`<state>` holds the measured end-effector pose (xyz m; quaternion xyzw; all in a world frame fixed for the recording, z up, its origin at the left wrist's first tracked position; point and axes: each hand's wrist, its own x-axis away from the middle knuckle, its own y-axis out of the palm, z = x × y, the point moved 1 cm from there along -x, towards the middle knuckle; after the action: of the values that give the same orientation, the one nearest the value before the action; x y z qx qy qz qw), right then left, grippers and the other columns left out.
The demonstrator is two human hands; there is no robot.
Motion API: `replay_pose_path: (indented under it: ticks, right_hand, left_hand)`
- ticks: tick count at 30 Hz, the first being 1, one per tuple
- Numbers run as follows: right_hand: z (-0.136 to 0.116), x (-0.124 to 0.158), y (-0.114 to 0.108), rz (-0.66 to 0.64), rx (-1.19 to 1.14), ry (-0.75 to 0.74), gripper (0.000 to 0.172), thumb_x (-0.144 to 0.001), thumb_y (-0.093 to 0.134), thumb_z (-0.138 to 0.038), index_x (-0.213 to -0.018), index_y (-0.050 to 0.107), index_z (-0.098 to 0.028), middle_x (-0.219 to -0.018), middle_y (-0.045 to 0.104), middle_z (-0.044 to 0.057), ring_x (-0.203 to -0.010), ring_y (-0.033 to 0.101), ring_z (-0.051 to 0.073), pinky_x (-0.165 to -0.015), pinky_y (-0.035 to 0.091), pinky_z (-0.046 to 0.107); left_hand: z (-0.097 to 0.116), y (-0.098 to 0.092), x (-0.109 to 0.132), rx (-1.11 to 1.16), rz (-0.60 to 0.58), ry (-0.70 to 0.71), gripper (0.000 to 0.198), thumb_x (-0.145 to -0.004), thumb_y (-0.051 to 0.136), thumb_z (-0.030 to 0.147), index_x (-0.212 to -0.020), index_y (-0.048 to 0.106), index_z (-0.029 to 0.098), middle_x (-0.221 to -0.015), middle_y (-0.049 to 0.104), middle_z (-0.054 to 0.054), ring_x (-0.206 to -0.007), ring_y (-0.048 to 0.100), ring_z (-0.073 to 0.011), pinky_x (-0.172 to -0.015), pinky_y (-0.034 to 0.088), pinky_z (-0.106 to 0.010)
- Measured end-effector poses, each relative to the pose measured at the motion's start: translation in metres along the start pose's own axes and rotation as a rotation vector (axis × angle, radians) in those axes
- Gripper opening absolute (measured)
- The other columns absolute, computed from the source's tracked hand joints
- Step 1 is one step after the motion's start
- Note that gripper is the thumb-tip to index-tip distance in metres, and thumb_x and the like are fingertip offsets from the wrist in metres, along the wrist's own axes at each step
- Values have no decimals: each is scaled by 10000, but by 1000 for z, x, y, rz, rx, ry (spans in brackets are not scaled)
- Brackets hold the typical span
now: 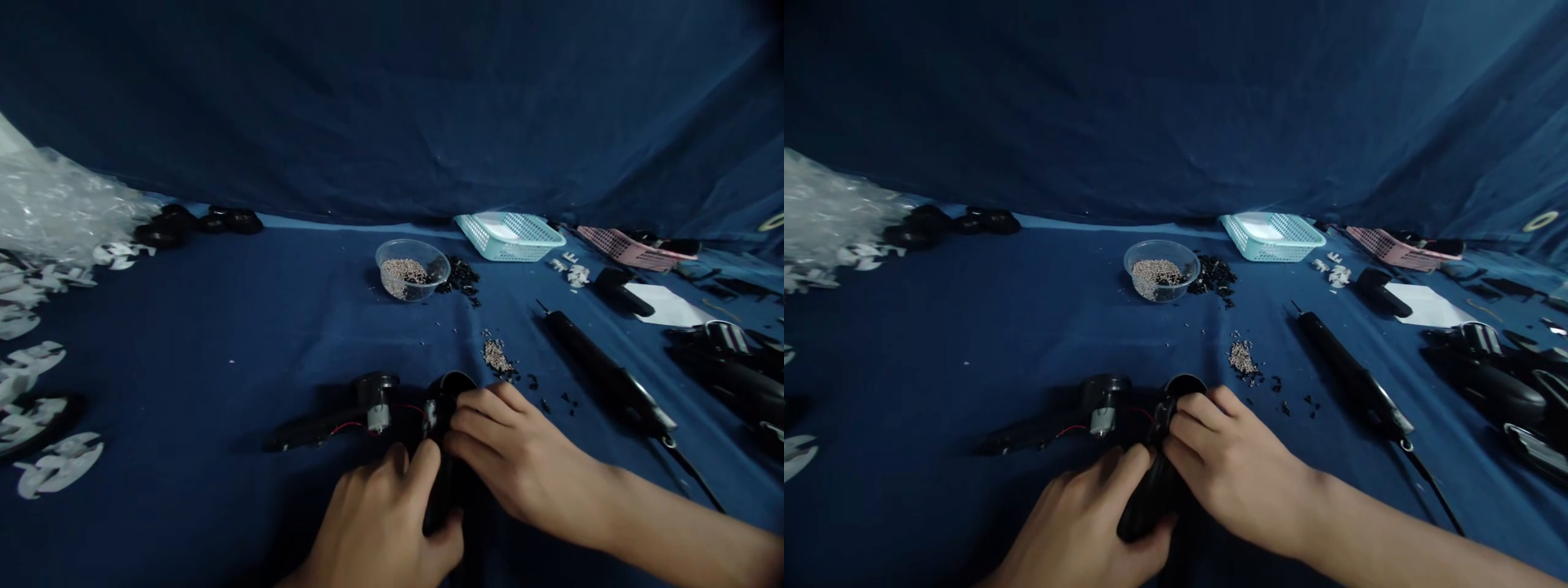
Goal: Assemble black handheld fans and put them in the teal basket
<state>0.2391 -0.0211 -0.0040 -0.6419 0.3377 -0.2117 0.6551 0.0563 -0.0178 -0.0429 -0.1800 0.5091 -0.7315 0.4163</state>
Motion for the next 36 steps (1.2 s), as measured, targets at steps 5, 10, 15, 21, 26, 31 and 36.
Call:
replay_pose_path:
  ticks: [5,10,15,21,26,31,36]
  right_hand:
    - [-1,2,4,32,-65,44,230,-948,421,-109,-1018,639,-129,-969,640,79,-1011,510,240,-796,342,376]
    - [0,1,6,62,-132,86,211,-932,454,-104,-1003,647,-149,-960,654,73,-1005,521,235,-785,346,379]
    - [-3,4,1,94,-177,191,163,-942,499,-156,-983,647,-209,-946,663,21,-986,521,199,-806,363,360]
    - [-10,11,-2,121,-279,348,139,-923,537,-183,-1001,642,-231,-1057,641,22,-1102,469,219,-918,365,397]
    - [-13,7,3,153,-246,326,109,-926,531,-180,-910,637,-203,-1008,656,20,-1023,490,222,-847,377,385]
    - [-11,5,10,152,-155,237,118,-901,546,-130,-922,647,-186,-956,667,40,-973,511,224,-776,344,376]
    - [-9,6,11,131,-149,216,136,-894,551,-119,-939,658,-190,-954,674,42,-946,517,220,-750,321,369]
  left_hand:
    - [1,-1,-1,-61,18,22,209,-703,629,258,-903,577,228,-710,694,-17,-566,703,-265,-474,586,-374]
    - [3,-3,0,-62,7,-5,141,-718,619,260,-845,566,230,-702,689,-7,-562,698,-238,-485,568,-328]
    - [5,-4,0,-90,-20,-50,163,-731,625,267,-883,574,235,-741,704,-10,-603,709,-247,-523,569,-337]
    - [3,-2,1,-93,-12,-46,194,-731,634,272,-911,567,241,-760,708,-5,-620,715,-253,-523,565,-342]
    - [2,0,2,-131,46,-22,154,-722,638,273,-847,556,240,-713,700,2,-576,705,-236,-483,538,-307]
    - [1,2,2,-137,88,4,198,-714,643,269,-887,550,246,-703,696,15,-561,705,-249,-473,555,-340]
    - [-1,3,3,-133,75,12,221,-724,634,277,-927,553,246,-714,703,13,-562,709,-264,-471,567,-369]
